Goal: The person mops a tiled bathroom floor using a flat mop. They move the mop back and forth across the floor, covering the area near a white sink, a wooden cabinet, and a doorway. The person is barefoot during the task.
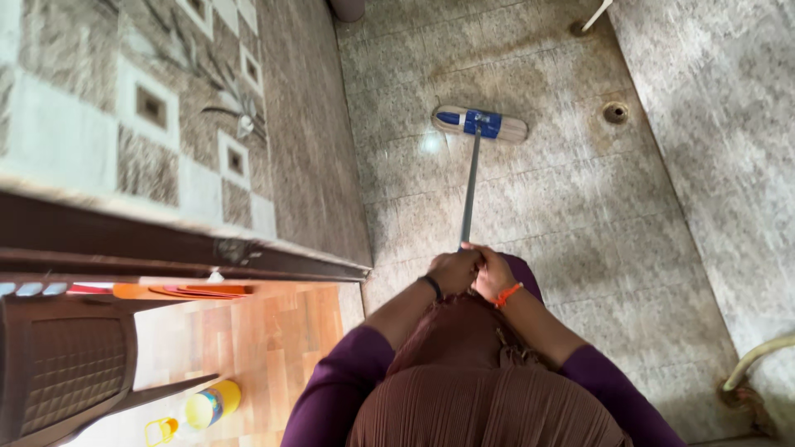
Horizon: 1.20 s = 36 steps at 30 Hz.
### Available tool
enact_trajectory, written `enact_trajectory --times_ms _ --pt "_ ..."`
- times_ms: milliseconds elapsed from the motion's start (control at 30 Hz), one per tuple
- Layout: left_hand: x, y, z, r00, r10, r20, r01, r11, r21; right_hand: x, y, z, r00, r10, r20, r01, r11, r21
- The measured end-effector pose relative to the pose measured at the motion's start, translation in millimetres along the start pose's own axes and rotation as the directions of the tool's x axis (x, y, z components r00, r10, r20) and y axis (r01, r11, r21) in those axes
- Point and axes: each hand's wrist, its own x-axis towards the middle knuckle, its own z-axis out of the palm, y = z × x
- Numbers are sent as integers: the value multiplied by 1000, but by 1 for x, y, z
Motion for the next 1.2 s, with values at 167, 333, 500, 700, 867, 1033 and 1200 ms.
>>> enact_trajectory --times_ms 167,333,500,700,867,1033,1200 --pt "-121 4 34 998 62 11 -62 998 15 -79 97 14 987 45 -157 -65 990 -127" --pt "-217 31 4 999 52 2 -51 995 -83 -142 137 62 976 -16 218 61 977 -203" --pt "-267 72 -28 960 212 -184 -218 976 -15 -183 112 129 990 51 131 23 859 -511" --pt "-269 82 -11 973 147 -175 -137 988 69 -159 130 103 789 -223 572 555 657 -510" --pt "-224 70 2 973 84 -215 -54 989 138 -117 107 60 820 -263 508 572 343 -745" --pt "-111 54 -7 969 96 -228 -77 993 91 -62 37 59 984 -145 106 175 897 -406" --pt "9 65 -24 968 94 -232 -92 996 22 -19 -54 34 985 -156 -68 143 975 -172"
